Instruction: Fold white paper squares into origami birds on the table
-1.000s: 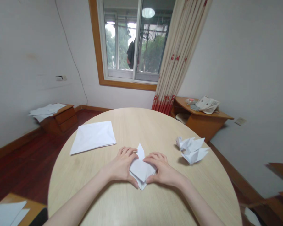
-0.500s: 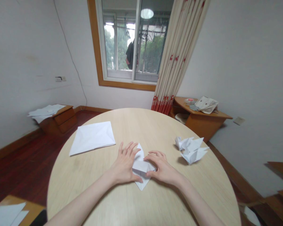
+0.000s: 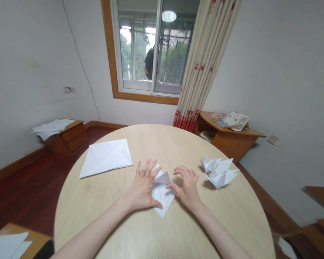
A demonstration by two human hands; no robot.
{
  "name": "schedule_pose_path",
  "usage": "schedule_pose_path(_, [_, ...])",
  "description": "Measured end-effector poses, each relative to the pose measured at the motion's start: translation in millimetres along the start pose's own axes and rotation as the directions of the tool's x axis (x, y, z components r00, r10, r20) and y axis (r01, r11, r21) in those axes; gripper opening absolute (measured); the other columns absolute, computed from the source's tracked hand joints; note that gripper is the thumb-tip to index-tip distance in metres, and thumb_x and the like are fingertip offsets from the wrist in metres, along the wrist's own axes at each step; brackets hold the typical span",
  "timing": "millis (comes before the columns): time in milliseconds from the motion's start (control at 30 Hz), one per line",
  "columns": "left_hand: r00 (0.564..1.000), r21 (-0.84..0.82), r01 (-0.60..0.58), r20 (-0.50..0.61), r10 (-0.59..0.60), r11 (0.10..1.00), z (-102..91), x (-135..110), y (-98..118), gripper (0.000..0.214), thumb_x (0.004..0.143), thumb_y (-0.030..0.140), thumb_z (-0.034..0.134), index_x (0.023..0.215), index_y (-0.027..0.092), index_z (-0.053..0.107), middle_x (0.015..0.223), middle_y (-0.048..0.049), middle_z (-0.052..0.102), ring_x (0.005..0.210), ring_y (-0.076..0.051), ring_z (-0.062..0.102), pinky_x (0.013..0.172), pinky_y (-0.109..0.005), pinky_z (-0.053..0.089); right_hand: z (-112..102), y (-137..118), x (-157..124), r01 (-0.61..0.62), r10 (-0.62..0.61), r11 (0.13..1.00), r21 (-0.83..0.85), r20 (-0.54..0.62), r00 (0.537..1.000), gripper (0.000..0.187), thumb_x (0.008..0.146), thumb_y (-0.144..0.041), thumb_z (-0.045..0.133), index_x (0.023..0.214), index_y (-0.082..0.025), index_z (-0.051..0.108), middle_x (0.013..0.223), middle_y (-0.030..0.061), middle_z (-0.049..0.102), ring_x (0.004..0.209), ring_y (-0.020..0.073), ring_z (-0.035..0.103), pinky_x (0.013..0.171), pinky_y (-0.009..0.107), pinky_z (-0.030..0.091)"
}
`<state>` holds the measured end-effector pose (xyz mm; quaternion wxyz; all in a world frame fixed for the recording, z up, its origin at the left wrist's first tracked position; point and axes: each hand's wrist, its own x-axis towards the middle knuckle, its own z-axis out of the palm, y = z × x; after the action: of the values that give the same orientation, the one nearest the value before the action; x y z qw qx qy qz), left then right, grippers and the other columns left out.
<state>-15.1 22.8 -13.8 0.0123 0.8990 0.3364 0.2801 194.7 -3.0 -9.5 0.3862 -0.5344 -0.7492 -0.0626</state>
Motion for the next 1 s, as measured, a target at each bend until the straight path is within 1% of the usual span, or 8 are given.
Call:
schedule_pose_path(100, [1.0, 0.006, -0.012, -0.013, 0.012, 1.0, 0.8, 0, -1, 0.13, 0.044, 0.064, 0.083, 0.145, 0.022, 0.012, 0.152, -0.0219, 0.019, 0.142, -0.042, 0.006, 0.109, -0.067, -0.005, 0, 3, -1, -0.019, 0.016, 0.999, -0.027, -0.083, 0.996, 0.016, 0.086, -0.038, 0.059, 0.089, -0.023, 0.055, 0.098, 0.0062, 0.061, 0.102, 0.0276, 0.051, 0.095, 0.043, 0.026])
schedule_pose_path(167, [1.0, 0.0, -0.024, -0.02, 0.024, 1.0, 1.3, 0, -1, 0.129, 0.046, 0.067, 0.081, 0.145, 0.022, 0.011, 0.152, -0.0223, 0.018, 0.142, -0.043, 0.006, 0.108, -0.067, -0.006, 0, 5, -2, -0.025, 0.021, 0.999, -0.045, -0.099, 0.995, 0.013, 0.087, -0.036, 0.058, 0.084, -0.023, 0.056, 0.096, 0.0059, 0.06, 0.101, 0.0273, 0.051, 0.095, 0.043, 0.025])
schedule_pose_path(267, [0.999, -0.011, -0.032, -0.013, 0.032, 0.999, 1.3, 0, -2, 0.127, 0.048, 0.07, 0.077, 0.145, 0.023, 0.01, 0.153, -0.0224, 0.016, 0.142, -0.043, 0.005, 0.108, -0.068, -0.006, 1, 6, -3, -0.013, 0.007, 0.998, -0.068, -0.093, 0.996, 0.009, 0.088, -0.03, 0.055, 0.083, -0.024, 0.058, 0.098, 0.0058, 0.059, 0.102, 0.027, 0.05, 0.095, 0.044, 0.025])
schedule_pose_path(400, [0.999, -0.011, -0.049, -0.015, 0.049, 0.999, -0.4, 0, -3, 0.124, 0.05, 0.072, 0.076, 0.145, 0.025, 0.011, 0.154, -0.0214, 0.014, 0.142, -0.043, 0.004, 0.108, -0.068, -0.006, 4, 5, -6, 0.045, -0.051, 0.997, -0.062, -0.093, 0.994, 0.018, 0.09, -0.019, 0.046, 0.086, -0.025, 0.063, 0.107, 0.0066, 0.058, 0.106, 0.0268, 0.048, 0.093, 0.045, 0.027])
schedule_pose_path(533, [0.998, -0.011, -0.056, -0.006, 0.056, 0.998, -2.1, 0, -2, 0.116, 0.054, 0.072, 0.073, 0.144, 0.025, 0.018, 0.154, -0.02, 0.014, 0.142, -0.043, 0.004, 0.107, -0.067, -0.007, 5, 3, -6, 0.072, -0.074, 0.996, -0.054, -0.042, 0.996, 0.026, 0.088, -0.014, 0.044, 0.091, -0.028, 0.067, 0.118, 0.0058, 0.056, 0.112, 0.028, 0.045, 0.094, 0.047, 0.027])
schedule_pose_path(633, [0.998, -0.003, -0.063, -0.001, 0.063, 0.998, -2.9, 0, -1, 0.11, 0.055, 0.072, 0.072, 0.142, 0.023, 0.026, 0.154, -0.0202, 0.015, 0.142, -0.043, 0.005, 0.108, -0.067, -0.007, 5, 2, -5, 0.088, -0.088, 0.994, -0.058, -0.002, 0.996, 0.028, 0.088, -0.014, 0.045, 0.096, -0.029, 0.067, 0.124, 0.0055, 0.055, 0.115, 0.028, 0.043, 0.095, 0.047, 0.028])
schedule_pose_path(833, [0.998, 0.024, -0.029, 0.049, 0.028, 0.999, -7.1, 3, 3, 0.092, 0.048, 0.067, 0.079, 0.122, 0.022, 0.048, 0.154, -0.0182, 0.015, 0.141, -0.044, 0.005, 0.108, -0.068, -0.007, 7, 0, -6, 0.083, -0.079, 0.995, -0.062, 0.071, 0.994, 0.026, 0.088, -0.015, 0.046, 0.1, -0.027, 0.066, 0.132, 0.0063, 0.05, 0.119, 0.0286, 0.039, 0.096, 0.049, 0.031])
schedule_pose_path(1000, [0.998, 0.029, -0.005, 0.065, 0.003, 1.0, -10.7, 3, 7, 0.08, 0.047, 0.063, 0.081, 0.111, 0.022, 0.056, 0.153, -0.0156, 0.018, 0.14, -0.044, 0.007, 0.108, -0.068, -0.006, 10, -1, -7, 0.063, -0.054, 0.996, -0.069, 0.13, 0.99, 0.027, 0.087, -0.016, 0.047, 0.102, -0.027, 0.066, 0.135, 0.0072, 0.047, 0.122, 0.03, 0.037, 0.096, 0.051, 0.031])
